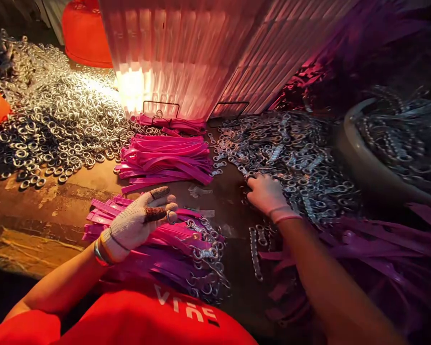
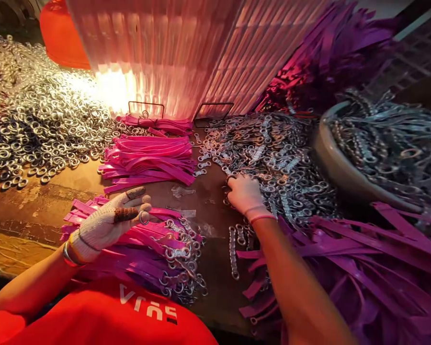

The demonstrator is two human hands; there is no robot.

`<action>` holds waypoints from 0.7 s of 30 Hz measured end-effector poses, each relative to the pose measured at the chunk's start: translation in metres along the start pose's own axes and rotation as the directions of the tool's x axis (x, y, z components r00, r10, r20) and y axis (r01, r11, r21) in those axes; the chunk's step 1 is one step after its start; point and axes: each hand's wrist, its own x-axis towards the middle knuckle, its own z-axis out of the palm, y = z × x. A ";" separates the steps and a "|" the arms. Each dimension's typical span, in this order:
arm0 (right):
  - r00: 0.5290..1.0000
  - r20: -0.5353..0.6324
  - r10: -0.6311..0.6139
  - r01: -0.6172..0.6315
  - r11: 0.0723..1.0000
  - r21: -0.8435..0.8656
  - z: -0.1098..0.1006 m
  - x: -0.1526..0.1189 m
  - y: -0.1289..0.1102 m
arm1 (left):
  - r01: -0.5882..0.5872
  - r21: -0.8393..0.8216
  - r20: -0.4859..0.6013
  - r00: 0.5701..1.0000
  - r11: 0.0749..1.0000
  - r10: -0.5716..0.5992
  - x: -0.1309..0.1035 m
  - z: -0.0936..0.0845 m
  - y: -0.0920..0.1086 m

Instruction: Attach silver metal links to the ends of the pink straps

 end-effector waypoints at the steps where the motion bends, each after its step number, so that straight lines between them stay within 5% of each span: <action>1: 0.998 -0.055 0.001 0.005 0.994 0.111 -0.003 -0.007 -0.007 | -0.015 0.008 0.010 1.000 1.000 0.015 -0.002 -0.001 -0.001; 3: 0.986 -0.167 -0.003 0.089 0.856 0.509 -0.015 -0.030 -0.031 | -0.073 0.042 0.018 0.997 0.996 0.073 -0.007 -0.001 -0.004; 5: 0.972 -0.235 -0.027 0.221 0.456 0.862 -0.031 -0.062 -0.066 | -0.169 0.095 0.024 0.986 0.981 0.168 -0.012 0.001 -0.007; 7: 0.973 -0.219 -0.076 0.230 0.181 0.956 -0.050 -0.096 -0.107 | -0.262 0.151 0.050 0.965 0.953 0.257 -0.018 0.004 -0.011; 11: 0.971 -0.204 -0.126 0.200 -0.048 0.979 -0.075 -0.141 -0.170 | -0.369 0.336 0.116 0.929 0.867 0.351 -0.030 0.008 -0.021; 16: 0.977 -0.213 0.029 0.214 -0.076 0.974 -0.073 -0.153 -0.182 | -0.454 0.672 0.143 0.855 0.585 0.499 -0.038 0.006 -0.027; 21: 0.925 -0.380 -0.026 0.374 0.249 0.893 -0.061 -0.163 -0.180 | -0.323 0.544 0.157 0.946 0.774 0.284 -0.042 0.007 -0.032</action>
